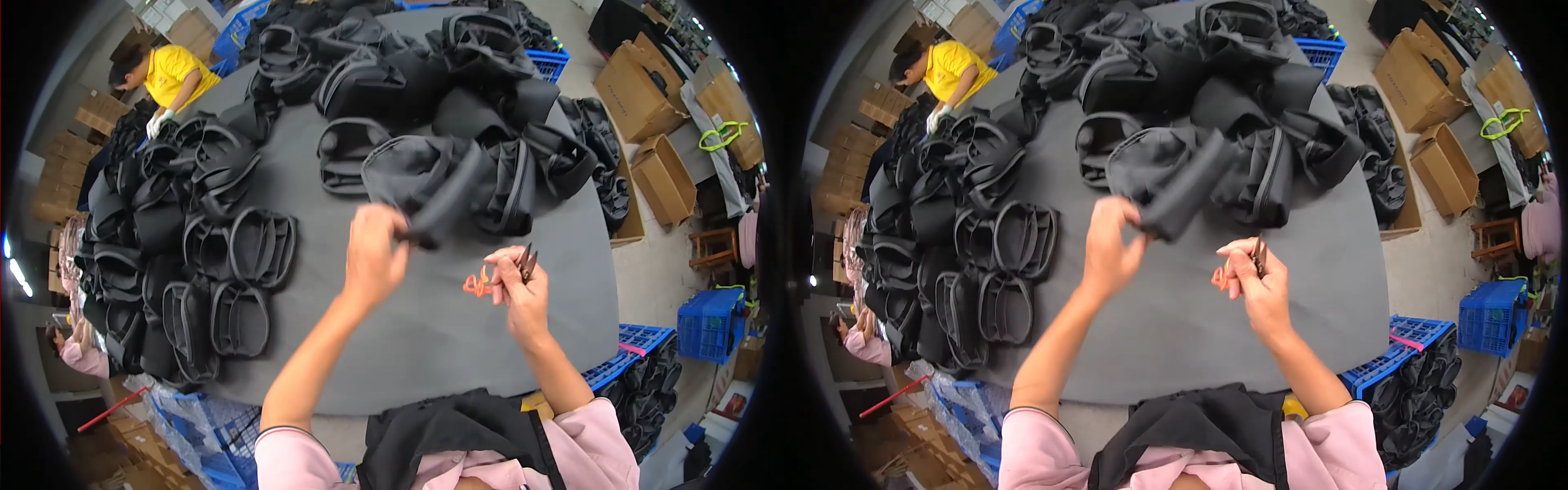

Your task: The recorder uses small thread snippers to remove excess threads from black fabric bags at a factory production table.

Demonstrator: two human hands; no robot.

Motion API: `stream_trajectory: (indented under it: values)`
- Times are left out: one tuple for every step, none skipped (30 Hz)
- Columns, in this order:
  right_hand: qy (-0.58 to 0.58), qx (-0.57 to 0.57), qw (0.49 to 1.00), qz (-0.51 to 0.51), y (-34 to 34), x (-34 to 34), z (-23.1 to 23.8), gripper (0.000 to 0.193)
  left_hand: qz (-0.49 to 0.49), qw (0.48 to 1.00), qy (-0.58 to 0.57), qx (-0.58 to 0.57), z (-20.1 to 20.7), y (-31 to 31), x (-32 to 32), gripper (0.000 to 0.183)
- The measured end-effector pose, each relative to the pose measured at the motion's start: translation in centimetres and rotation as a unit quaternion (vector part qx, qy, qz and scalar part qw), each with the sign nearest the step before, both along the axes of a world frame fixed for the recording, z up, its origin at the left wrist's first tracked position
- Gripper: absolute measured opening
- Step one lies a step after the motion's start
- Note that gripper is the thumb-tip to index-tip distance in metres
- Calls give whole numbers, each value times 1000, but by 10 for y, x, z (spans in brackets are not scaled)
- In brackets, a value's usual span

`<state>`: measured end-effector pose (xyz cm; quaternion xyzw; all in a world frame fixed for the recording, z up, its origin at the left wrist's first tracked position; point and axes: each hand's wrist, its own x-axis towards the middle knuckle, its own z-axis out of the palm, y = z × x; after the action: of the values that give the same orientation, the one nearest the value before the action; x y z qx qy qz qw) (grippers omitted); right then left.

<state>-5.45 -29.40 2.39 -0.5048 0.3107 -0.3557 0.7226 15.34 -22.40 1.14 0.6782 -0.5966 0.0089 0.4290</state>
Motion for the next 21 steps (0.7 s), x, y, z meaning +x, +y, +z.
stream_trajectory:
  values:
    - [8, 12, 1000, 3, 6, -5, -3, 22, -10, 996, -86, 24, 2, 28, -17, 21]
    - [18, 29, 999, -2, 9, -9, -9, 20, -19, 984, -169, 50, 1, 56, -30, 19]
    - [30, 48, 998, -7, 12, -13, -18, 18, -16, 985, -158, 65, -7, 81, -39, 19]
    - [52, 63, 997, 3, 17, -15, -26, 14, -17, 976, -191, 105, -17, 112, -46, 16]
    - [59, 76, 995, 7, 22, -14, -40, 14, -19, 964, -222, 146, -32, 137, -49, 14]
    - [84, 112, 990, 28, 31, -18, -57, 16, -17, 951, -242, 191, -46, 163, -52, 11]
    - [103, 140, 984, 46, 40, -22, -71, 18, -12, 951, -234, 200, -54, 181, -57, 11]
    - [108, 147, 982, 52, 49, -24, -82, 18, -10, 950, -230, 212, -58, 195, -62, 12]
    - [140, 147, 977, 73, 59, -25, -91, 21, -9, 948, -226, 224, -59, 206, -67, 12]
    - [170, 144, 970, 96, 66, -23, -97, 25, -9, 947, -236, 216, -56, 210, -72, 11]
    - [178, 143, 968, 104, 72, -20, -95, 30, -5, 947, -232, 221, -52, 212, -74, 11]
    - [195, 123, 968, 100, 75, -18, -97, 32, -17, 943, -239, 232, -47, 213, -74, 10]
    - [210, 102, 968, 95, 75, -12, -98, 35, -29, 937, -250, 242, -42, 213, -71, 9]
    - [209, 103, 967, 100, 71, -9, -103, 35, -25, 937, -250, 245, -38, 212, -67, 9]
    - [231, 26, 965, 120, 66, -7, -111, 39, -35, 939, -233, 251, -34, 211, -63, 10]
    - [251, -51, 957, 137, 65, -5, -113, 44, -48, 941, -216, 256, -30, 211, -60, 10]
    - [249, -50, 957, 137, 66, -4, -112, 44, -48, 940, -217, 258, -25, 211, -63, 10]
    - [259, -1, 950, 174, 67, -2, -108, 46, -28, 945, -176, 275, -21, 211, -67, 13]
    - [267, 47, 939, 212, 69, 0, -106, 49, -5, 947, -133, 291, -16, 210, -73, 15]
    - [234, 96, 943, 216, 72, -2, -110, 46, -6, 947, -133, 293, -11, 203, -78, 15]
    - [235, 98, 943, 216, 76, -2, -108, 46, 43, 938, 63, 338, -5, 192, -84, 15]
